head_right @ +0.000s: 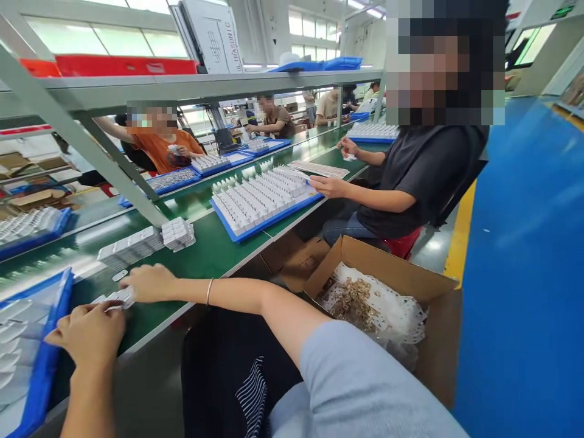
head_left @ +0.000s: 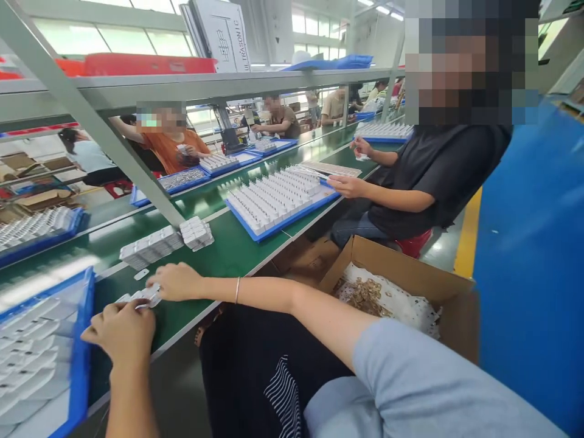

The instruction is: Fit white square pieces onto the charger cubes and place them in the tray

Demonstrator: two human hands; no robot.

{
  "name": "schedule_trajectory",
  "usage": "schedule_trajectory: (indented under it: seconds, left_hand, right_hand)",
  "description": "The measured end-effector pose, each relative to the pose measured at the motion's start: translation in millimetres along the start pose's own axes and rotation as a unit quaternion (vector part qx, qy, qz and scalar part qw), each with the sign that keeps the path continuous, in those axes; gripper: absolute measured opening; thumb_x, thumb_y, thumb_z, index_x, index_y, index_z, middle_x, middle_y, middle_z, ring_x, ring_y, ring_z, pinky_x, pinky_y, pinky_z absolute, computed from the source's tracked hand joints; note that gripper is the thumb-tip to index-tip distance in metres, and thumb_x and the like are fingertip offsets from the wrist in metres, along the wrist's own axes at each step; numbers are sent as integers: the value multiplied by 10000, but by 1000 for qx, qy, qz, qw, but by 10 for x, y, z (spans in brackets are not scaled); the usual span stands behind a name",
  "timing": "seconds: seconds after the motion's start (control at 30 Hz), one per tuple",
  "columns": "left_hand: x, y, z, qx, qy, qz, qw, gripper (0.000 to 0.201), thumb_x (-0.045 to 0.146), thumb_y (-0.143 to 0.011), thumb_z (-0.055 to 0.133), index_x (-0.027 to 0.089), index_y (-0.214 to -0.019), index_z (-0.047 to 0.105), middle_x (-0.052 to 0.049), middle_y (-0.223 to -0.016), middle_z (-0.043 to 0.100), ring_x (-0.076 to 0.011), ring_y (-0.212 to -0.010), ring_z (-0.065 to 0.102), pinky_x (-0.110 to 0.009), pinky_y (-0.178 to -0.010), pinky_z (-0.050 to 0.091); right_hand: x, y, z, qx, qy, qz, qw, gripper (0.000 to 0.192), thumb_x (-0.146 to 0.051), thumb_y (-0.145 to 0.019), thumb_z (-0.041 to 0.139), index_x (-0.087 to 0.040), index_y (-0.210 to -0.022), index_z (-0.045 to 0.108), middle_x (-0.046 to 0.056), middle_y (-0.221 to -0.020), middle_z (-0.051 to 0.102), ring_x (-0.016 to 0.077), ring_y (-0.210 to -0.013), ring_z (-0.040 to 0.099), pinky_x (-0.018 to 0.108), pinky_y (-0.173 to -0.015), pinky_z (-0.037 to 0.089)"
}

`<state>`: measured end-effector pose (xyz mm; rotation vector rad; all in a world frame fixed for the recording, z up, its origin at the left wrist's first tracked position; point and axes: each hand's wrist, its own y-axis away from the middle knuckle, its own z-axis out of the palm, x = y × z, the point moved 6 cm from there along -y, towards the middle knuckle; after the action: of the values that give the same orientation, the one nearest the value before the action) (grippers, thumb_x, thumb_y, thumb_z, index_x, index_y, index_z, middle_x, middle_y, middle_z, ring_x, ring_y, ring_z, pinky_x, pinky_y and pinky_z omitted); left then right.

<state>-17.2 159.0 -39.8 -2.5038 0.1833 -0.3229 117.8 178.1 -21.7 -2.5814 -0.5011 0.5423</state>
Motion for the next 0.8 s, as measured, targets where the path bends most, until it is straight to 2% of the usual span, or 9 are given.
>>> schedule_trajectory:
  seconds: [0.07, 0.13, 0.2, 0.23, 0.3, 0.4, 0.57, 0.7, 0.8]
  left_hand:
    - [11, -2, 28, 6, -4, 9, 1000, 391, 382, -852, 303, 325, -953, 676, -100, -1093, 642, -379, -1224, 534, -558, -961, 364]
    - [10, -13, 68, 8, -14, 14, 1000, 415, 382, -840, 300, 309, -964, 689, -111, -1132, 653, -373, -1224, 542, -545, -958, 366]
    - [4, -29, 118, -2, -25, 17, 1000, 442, 394, -830, 288, 268, -915, 704, -140, -1122, 672, -391, -1202, 555, -544, -943, 370]
    - [-2, -36, 137, -6, -28, 18, 999, 463, 399, -831, 278, 249, -903, 710, -156, -1121, 680, -400, -1192, 560, -545, -937, 372]
    - [-12, -48, 148, -2, -26, 17, 1000, 522, 401, -849, 250, 213, -961, 724, -183, -1167, 679, -408, -1198, 558, -546, -940, 372]
    - [-7, -53, 145, 1, -17, 18, 1000, 580, 396, -883, 204, 178, -948, 737, -213, -1175, 680, -430, -1194, 559, -554, -928, 369]
    - [52, -28, 105, 26, 17, 47, 998, 530, 341, -906, 252, 158, -984, 742, -210, -1141, 679, -425, -1207, 546, -555, -939, 343]
    - [63, -7, 167, 1, 34, 71, 997, 394, 247, -869, 369, 173, -836, 755, -171, -1014, 688, -395, -1130, 553, -527, -906, 334]
    - [54, 4, 200, -11, 41, 71, 997, 341, 208, -866, 422, 172, -830, 759, -143, -1010, 684, -356, -1115, 544, -502, -917, 326]
  right_hand:
    - [201, -125, -172, 38, 8, 57, 998, 280, -234, -973, 538, -217, -1228, 652, 33, -1363, 652, 251, -1293, 555, 386, -1027, 471]
    - [460, -263, -370, 76, 19, 118, 990, 378, -213, -1010, 464, -170, -1375, 549, 110, -1577, 462, 301, -1475, 361, 513, -1146, 359]
    - [724, -382, -495, 76, 26, 164, 983, 439, -257, -1013, 494, -156, -1440, 486, 150, -1674, 300, 332, -1557, 190, 599, -1182, 283]
    - [846, -425, -513, 58, 26, 183, 981, 467, -314, -997, 549, -145, -1430, 499, 170, -1675, 291, 355, -1561, 179, 626, -1179, 280]
    - [1049, -461, -480, 2, 20, 220, 975, 525, -436, -938, 656, -112, -1343, 580, 220, -1583, 434, 401, -1489, 345, 640, -1131, 360]
    - [1191, -435, -384, -62, 9, 261, 963, 494, -500, -934, 667, -110, -1236, 652, 177, -1327, 653, 326, -1228, 625, 548, -1020, 510]
    - [1069, -425, -362, -56, 12, 265, 963, 449, -403, -980, 641, -175, -1361, 577, 130, -1436, 553, 297, -1258, 586, 531, -1030, 517]
    - [921, -440, -330, -94, -22, 260, 961, 370, -354, -983, 649, -160, -1296, 611, 112, -1313, 627, 251, -1134, 650, 473, -948, 571]
    - [891, -439, -378, -104, -41, 283, 953, 355, -344, -983, 651, -155, -1282, 616, 109, -1282, 642, 240, -1101, 662, 460, -924, 582]
